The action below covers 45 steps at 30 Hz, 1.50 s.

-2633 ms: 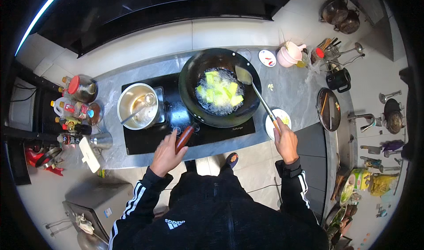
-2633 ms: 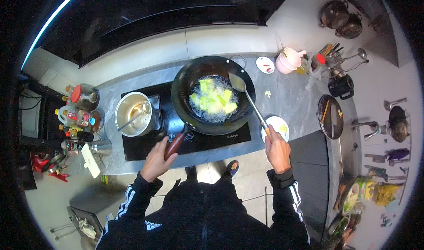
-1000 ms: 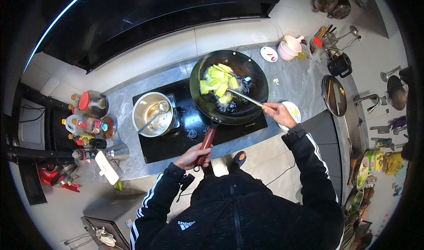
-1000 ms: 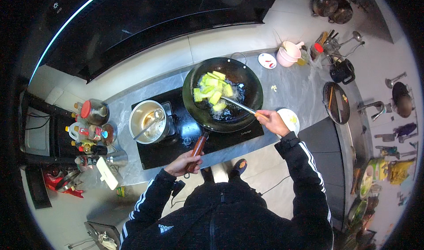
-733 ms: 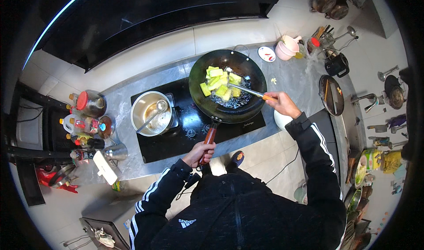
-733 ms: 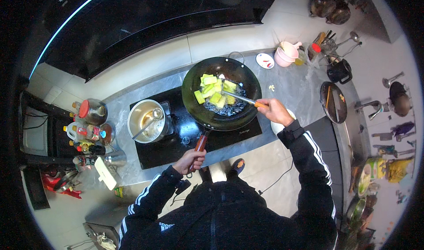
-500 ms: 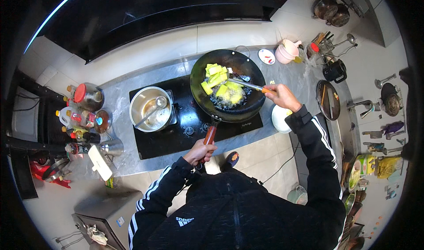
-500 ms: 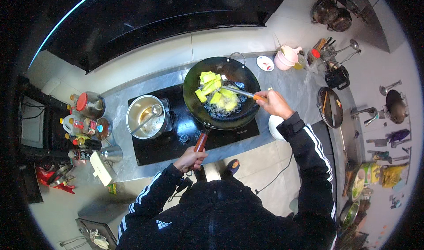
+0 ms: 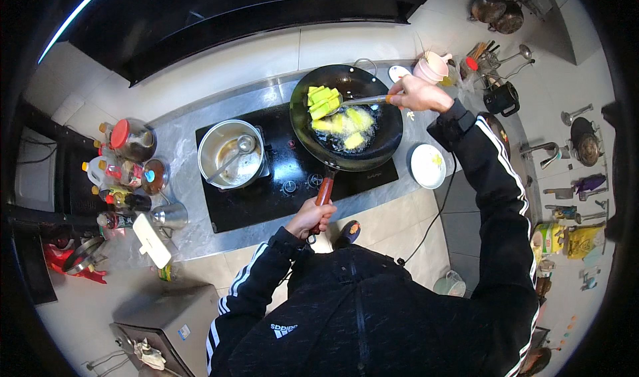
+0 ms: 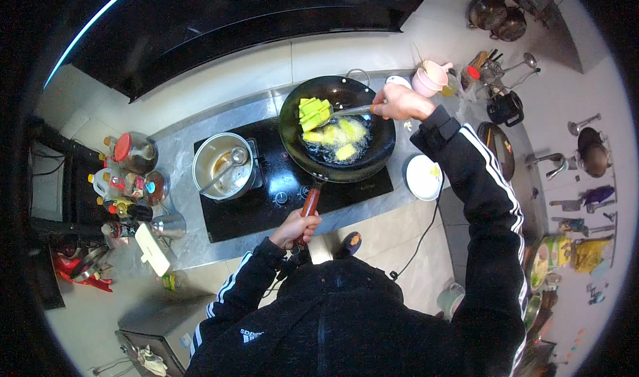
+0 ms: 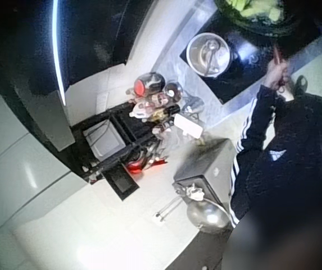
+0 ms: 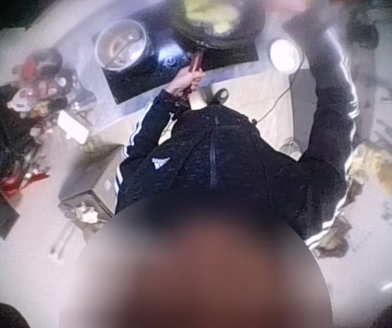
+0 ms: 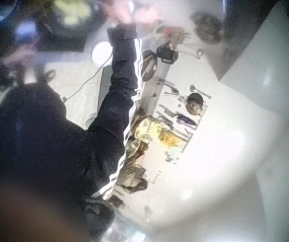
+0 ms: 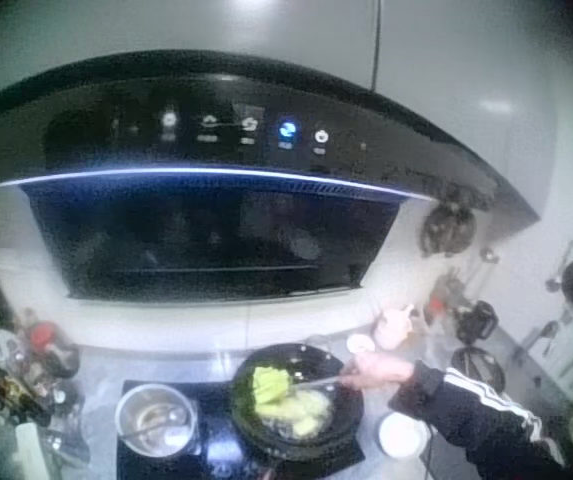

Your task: The person selects green vegetables from a bowl, then stir-fries them in a wok with oil. They use a spatula to turn the pieces and transfer them to a plate, then return them to the wok to continue cooking.

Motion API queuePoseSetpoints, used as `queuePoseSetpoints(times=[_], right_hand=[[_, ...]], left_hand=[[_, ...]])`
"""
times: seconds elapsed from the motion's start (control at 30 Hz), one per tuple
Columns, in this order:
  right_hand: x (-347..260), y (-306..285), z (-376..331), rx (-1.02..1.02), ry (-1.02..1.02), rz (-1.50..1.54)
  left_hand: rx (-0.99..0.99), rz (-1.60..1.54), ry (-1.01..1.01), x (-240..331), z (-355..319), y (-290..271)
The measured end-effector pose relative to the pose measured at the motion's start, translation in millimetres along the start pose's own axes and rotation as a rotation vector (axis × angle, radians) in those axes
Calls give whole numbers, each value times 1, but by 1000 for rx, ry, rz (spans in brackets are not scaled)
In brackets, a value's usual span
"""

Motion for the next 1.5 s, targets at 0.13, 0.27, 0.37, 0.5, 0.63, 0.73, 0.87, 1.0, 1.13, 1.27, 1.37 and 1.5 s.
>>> queuePoseSetpoints(times=[0.13, 0.27, 0.37, 0.5, 0.63, 0.73, 0.87, 1.0, 1.13, 1.27, 1.37, 1.5], right_hand=[[-15, -10, 8, -60, 96, 8], [-24, -15, 14, -93, 134, -4], [-25, -17, 19, -86, 163, 8], [-32, -20, 26, -98, 125, -43], [-35, -19, 33, -124, 105, -50], [-35, -18, 35, -121, 110, -28], [-33, -17, 31, -129, 115, -12], [-30, -19, 26, -131, 111, -25], [-30, -19, 26, -108, 93, -52], [-30, -19, 27, -103, 108, -39], [-33, -19, 29, -126, 127, -10], [-42, -23, 38, -134, 147, -93]], left_hand=[[-16, 1, 10, 0, 0, 1], [-67, -21, 31, 2, -3, 3], [-82, -70, 1, -1, -4, 1], [-68, -104, 12, 0, -3, 0], [-53, -98, 25, 0, -4, -1], [-52, -106, 19, -1, -5, -2], [-59, -138, -10, -3, 1, -4], [-65, -120, -27, -4, 6, -6], [-73, -101, -32, -3, 5, -6], [-91, -85, -29, -1, 0, -4], [-74, -63, -32, -2, -4, -5], [-38, -85, -6, -5, -11, -10]])
Point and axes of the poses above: each hand's wrist, its own z-axis towards the middle knuckle, its own y-axis out of the palm, x = y × z, the point moved 10 cm from there along z, towards the middle knuckle, and after that the axes turned 15 degrees about x, right-handed, at the moved point
